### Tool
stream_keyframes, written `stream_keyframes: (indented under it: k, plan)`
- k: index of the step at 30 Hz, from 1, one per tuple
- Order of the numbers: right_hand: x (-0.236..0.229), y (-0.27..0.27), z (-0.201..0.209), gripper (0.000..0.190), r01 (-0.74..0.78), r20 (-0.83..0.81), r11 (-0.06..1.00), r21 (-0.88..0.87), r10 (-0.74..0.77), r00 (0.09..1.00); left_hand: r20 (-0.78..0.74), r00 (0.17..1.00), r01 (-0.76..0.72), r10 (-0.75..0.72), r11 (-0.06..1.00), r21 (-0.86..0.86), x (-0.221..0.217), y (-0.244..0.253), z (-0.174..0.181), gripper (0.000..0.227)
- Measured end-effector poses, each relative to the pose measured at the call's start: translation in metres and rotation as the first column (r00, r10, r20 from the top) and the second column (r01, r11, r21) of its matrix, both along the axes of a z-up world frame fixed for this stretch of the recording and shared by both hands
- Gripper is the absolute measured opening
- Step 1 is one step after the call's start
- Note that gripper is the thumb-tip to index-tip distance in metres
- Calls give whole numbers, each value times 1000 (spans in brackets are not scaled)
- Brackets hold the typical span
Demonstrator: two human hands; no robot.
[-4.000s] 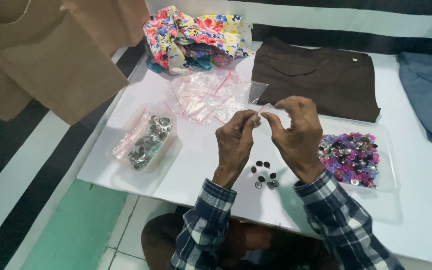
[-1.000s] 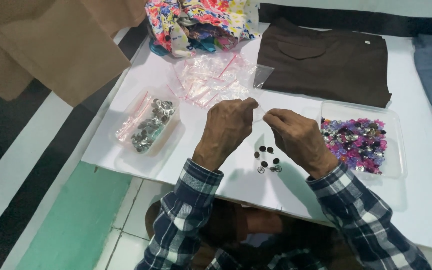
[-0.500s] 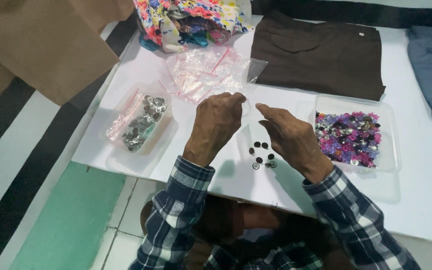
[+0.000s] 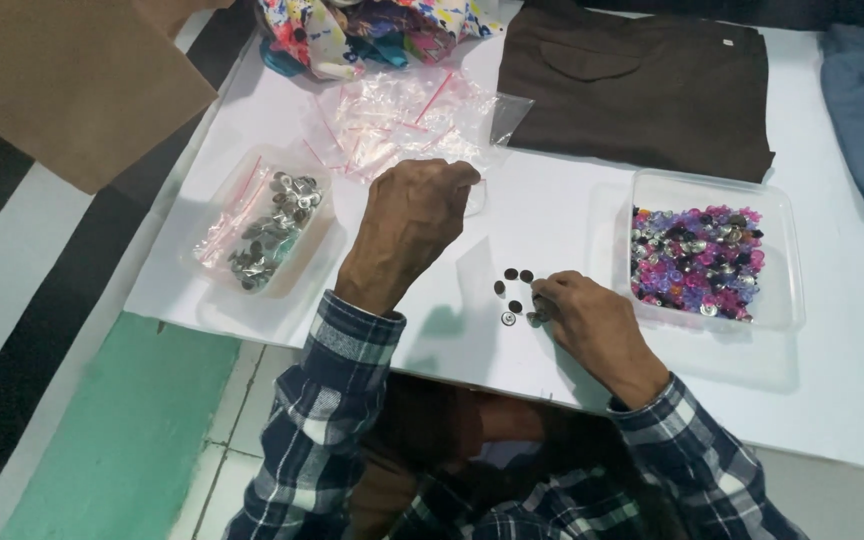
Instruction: The person is meticulously picking out small black buttons from a plastic container filled with various colored buttons and placing them in a neat row on the white table surface.
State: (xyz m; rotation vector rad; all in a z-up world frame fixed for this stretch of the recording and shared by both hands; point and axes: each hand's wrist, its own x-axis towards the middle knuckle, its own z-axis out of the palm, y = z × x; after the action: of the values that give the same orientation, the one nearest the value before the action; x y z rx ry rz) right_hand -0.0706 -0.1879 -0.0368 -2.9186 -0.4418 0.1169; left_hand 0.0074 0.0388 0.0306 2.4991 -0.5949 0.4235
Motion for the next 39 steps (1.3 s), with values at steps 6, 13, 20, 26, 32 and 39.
stream_keyframes:
  k: [6,13,20,26,32,39]
  plan:
    - [8,-7,-19,35,26,-38,999,25,-25,999,36,999,-22,22,1000,3,-1,-2,5,22]
    - [6,-9,-9,25,70,37,934,349,-89,995,96,995,-7,8,1000,-14,0,1,11,24]
    - [0,3,15,17,-4,142,596,803,-184,973,31,997,68,-69,997,21,-8,-14,9,21]
    - [4,15,40,19,-118,220,438,891,-190,957,-6,994,112,-112,993,27,-2,-25,3,20]
    - [18,24,44,20,-311,545,719,621,-112,831,-47,982,185,-183,982,46,-5,-32,8,19]
    - [23,25,41,20,-270,672,955,125,118,731,-46,983,182,-180,982,43,-5,-32,6,16]
